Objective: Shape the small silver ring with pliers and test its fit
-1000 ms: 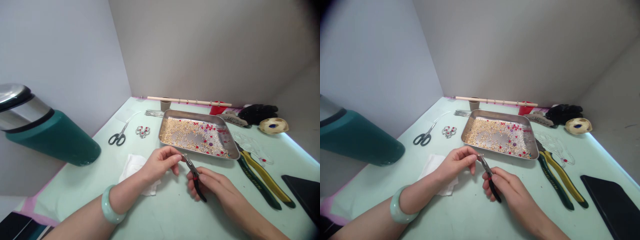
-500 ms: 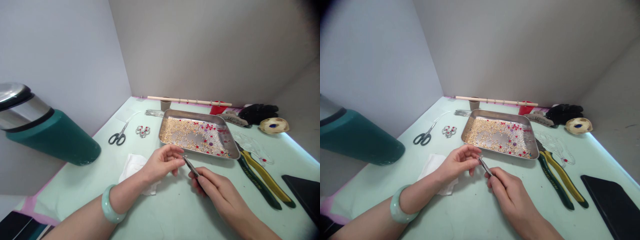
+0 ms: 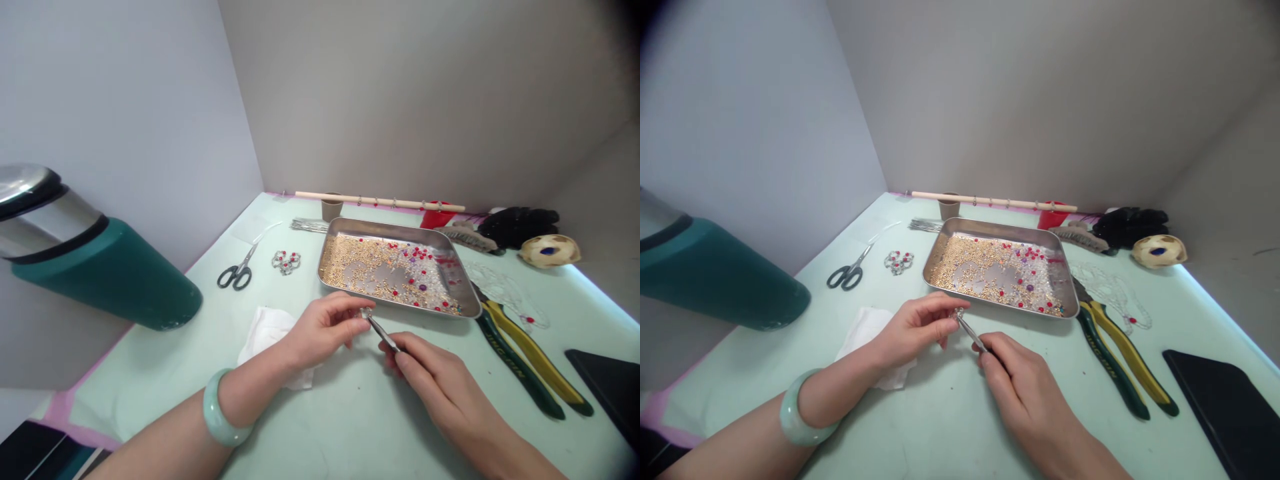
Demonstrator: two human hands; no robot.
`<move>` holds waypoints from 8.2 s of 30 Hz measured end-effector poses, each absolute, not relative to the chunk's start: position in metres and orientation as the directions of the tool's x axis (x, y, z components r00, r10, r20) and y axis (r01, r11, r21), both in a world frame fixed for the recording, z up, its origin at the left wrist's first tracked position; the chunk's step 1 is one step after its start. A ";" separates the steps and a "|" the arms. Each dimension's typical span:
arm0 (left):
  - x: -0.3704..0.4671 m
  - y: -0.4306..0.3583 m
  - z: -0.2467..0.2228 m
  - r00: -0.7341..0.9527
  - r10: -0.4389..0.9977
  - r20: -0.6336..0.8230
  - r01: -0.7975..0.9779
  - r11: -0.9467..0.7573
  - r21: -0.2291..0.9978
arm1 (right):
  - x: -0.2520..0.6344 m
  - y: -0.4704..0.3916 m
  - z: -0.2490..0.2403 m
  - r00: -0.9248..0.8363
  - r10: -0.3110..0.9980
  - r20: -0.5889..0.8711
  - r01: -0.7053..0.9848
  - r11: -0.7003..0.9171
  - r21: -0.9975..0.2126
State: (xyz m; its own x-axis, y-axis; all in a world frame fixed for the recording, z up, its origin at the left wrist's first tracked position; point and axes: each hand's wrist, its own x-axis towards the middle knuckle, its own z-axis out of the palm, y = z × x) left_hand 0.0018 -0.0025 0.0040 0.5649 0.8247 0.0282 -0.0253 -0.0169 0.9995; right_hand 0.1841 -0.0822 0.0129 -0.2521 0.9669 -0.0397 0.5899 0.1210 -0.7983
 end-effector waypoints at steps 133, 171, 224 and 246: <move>0.007 -0.009 0.005 0.579 0.815 0.039 -0.350 0.205 0.914 | 0.175 -0.085 0.001 -0.166 0.968 -0.190 0.204 -0.155 -0.967; 0.008 -0.007 0.004 0.510 0.860 -0.036 -0.219 0.170 0.961 | 0.177 -0.085 0.010 -0.114 0.993 -0.012 0.560 0.054 -0.827; 0.008 -0.005 0.003 0.488 0.869 -0.083 -0.168 0.188 0.968 | 0.177 -0.085 0.005 -0.158 0.974 -0.165 0.365 -0.098 -0.926; 0.008 -0.005 0.003 0.480 0.873 -0.084 -0.200 0.202 0.959 | 0.176 -0.085 0.001 -0.149 0.984 0.102 0.654 0.175 -0.736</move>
